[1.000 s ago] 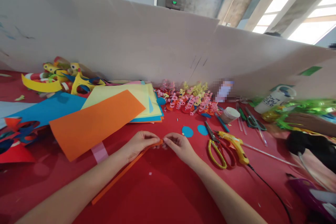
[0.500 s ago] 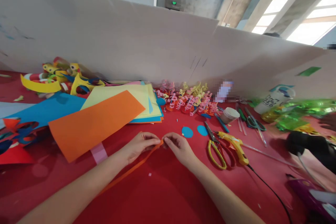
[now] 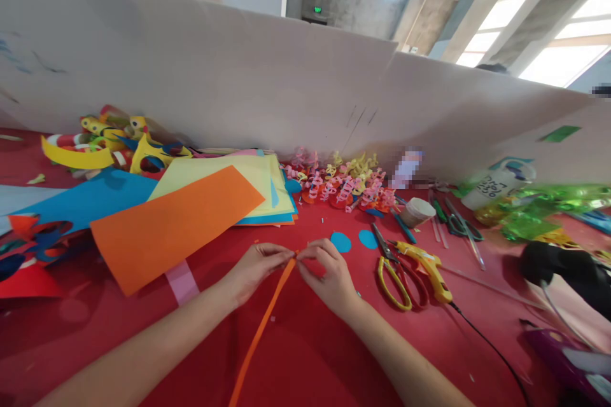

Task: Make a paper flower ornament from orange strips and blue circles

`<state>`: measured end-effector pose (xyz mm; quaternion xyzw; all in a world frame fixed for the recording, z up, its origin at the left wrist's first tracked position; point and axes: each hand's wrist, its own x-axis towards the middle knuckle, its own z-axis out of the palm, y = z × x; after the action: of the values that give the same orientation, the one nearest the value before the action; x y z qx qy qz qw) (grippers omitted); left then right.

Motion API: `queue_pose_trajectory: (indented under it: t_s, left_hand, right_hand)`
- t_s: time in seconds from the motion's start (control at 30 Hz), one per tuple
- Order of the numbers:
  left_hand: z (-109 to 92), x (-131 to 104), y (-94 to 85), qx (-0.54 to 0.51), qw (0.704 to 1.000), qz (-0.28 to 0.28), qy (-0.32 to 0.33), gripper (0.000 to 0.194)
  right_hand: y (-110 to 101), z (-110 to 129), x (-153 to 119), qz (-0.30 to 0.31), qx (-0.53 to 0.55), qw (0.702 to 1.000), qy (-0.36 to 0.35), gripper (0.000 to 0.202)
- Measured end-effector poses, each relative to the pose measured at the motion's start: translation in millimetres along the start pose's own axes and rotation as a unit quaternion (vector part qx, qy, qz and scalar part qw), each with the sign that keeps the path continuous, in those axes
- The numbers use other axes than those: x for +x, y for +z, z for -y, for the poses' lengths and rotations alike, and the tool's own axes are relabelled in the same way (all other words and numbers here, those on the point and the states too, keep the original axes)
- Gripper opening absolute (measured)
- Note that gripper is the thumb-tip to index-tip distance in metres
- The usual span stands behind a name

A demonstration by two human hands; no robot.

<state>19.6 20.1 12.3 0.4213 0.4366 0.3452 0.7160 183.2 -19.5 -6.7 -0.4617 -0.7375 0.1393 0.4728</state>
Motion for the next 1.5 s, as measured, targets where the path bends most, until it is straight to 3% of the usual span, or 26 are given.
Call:
queue_pose_trajectory:
  t_s: [0.13, 0.3, 0.43, 0.73, 1.2, 1.5]
  left_hand:
    - [2.1, 0.9, 0.5, 0.024, 0.999, 0.001, 0.023, 0.017]
    - [4.1, 4.8, -2.1, 0.119, 0.989, 0.020, 0.082, 0.016]
    - [1.4, 3.6, -2.1, 0.163, 0.981, 0.019, 0.100, 0.016]
    - [3.0, 6.7, -4.0, 0.215, 0.967, 0.046, 0.132, 0.016]
    - [0.0, 3.7, -4.1, 0.378, 0.905, 0.045, 0.191, 0.008]
    - [4.5, 4.9, -4.5, 0.409, 0.887, 0.049, 0.209, 0.009]
  right_hand:
    - [2.6, -0.7, 2.4, -0.008, 0.093, 0.992, 0.083, 0.006]
    - [11.8, -6.9, 0.4, -0.012, 0.255, 0.950, 0.182, 0.011]
    - [13.9, -9.6, 0.7, 0.012, 0.301, 0.928, 0.219, 0.017]
    - [12.9, -13.9, 2.2, 0.013, 0.328, 0.914, 0.240, 0.021]
    - [14.6, -20.9, 0.6, 0.060, 0.286, 0.916, 0.273, 0.017]
    - [14.7, -20.4, -1.7, 0.078, 0.188, 0.946, 0.251, 0.013]
